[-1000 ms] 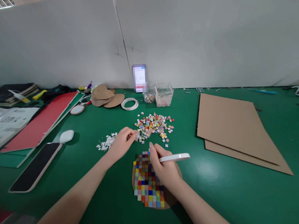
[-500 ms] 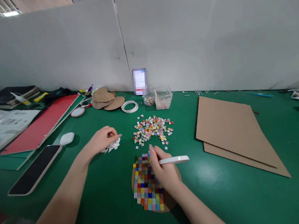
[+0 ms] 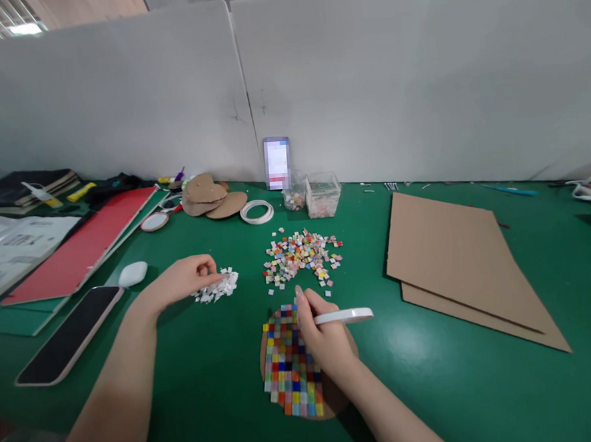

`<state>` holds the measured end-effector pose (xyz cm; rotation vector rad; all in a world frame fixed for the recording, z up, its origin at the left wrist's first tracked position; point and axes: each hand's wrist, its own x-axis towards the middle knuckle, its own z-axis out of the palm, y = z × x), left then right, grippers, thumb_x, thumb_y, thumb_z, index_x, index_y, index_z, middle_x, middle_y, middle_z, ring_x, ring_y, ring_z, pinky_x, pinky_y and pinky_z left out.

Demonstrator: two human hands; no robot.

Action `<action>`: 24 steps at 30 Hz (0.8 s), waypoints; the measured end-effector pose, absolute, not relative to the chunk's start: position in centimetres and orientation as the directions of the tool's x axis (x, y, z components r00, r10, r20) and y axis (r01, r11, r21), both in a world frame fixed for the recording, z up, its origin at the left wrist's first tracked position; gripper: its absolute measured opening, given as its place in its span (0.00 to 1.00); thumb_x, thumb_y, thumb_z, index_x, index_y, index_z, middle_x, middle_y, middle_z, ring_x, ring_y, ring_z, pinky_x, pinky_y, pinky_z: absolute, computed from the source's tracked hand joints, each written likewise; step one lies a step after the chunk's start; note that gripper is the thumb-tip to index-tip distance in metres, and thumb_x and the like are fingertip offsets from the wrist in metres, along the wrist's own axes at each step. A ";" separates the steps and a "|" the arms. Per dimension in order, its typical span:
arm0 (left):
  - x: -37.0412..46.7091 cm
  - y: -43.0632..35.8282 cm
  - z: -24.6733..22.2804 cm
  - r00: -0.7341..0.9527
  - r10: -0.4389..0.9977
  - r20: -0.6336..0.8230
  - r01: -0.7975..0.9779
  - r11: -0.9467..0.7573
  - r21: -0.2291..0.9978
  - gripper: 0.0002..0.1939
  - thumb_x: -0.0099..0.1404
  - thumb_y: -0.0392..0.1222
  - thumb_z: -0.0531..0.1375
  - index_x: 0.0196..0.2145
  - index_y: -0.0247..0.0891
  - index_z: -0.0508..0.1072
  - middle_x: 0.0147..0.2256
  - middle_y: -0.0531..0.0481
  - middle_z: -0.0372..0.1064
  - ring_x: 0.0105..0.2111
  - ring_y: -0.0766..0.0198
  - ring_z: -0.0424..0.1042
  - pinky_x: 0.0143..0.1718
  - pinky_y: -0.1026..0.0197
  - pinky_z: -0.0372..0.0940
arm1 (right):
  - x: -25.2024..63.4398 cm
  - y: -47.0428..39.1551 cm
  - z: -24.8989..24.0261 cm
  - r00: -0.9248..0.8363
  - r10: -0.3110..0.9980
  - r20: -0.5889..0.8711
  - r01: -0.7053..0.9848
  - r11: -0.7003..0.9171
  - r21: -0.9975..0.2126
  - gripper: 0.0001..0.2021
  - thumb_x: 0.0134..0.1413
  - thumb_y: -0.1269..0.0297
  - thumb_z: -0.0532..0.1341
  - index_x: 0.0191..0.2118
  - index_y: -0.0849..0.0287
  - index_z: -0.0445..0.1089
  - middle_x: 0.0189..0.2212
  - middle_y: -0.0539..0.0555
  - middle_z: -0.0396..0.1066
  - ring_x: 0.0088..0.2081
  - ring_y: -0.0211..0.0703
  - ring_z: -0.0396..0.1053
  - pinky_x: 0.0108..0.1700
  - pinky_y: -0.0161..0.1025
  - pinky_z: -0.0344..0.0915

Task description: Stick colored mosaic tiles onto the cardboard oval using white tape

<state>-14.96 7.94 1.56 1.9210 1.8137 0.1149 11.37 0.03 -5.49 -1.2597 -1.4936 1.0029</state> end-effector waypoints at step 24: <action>-15.4 8.0 1.9 0.100 0.944 -0.316 0.827 0.098 0.554 0.14 0.56 0.52 0.53 0.32 0.39 0.67 0.25 0.51 0.70 0.25 0.62 0.69 0.25 0.63 0.58 | 11.3 0.0 -5.4 -0.061 0.988 0.143 0.260 0.154 -0.953 0.18 0.61 0.58 0.49 0.20 0.57 0.50 0.15 0.45 0.51 0.19 0.35 0.50 0.24 0.35 0.50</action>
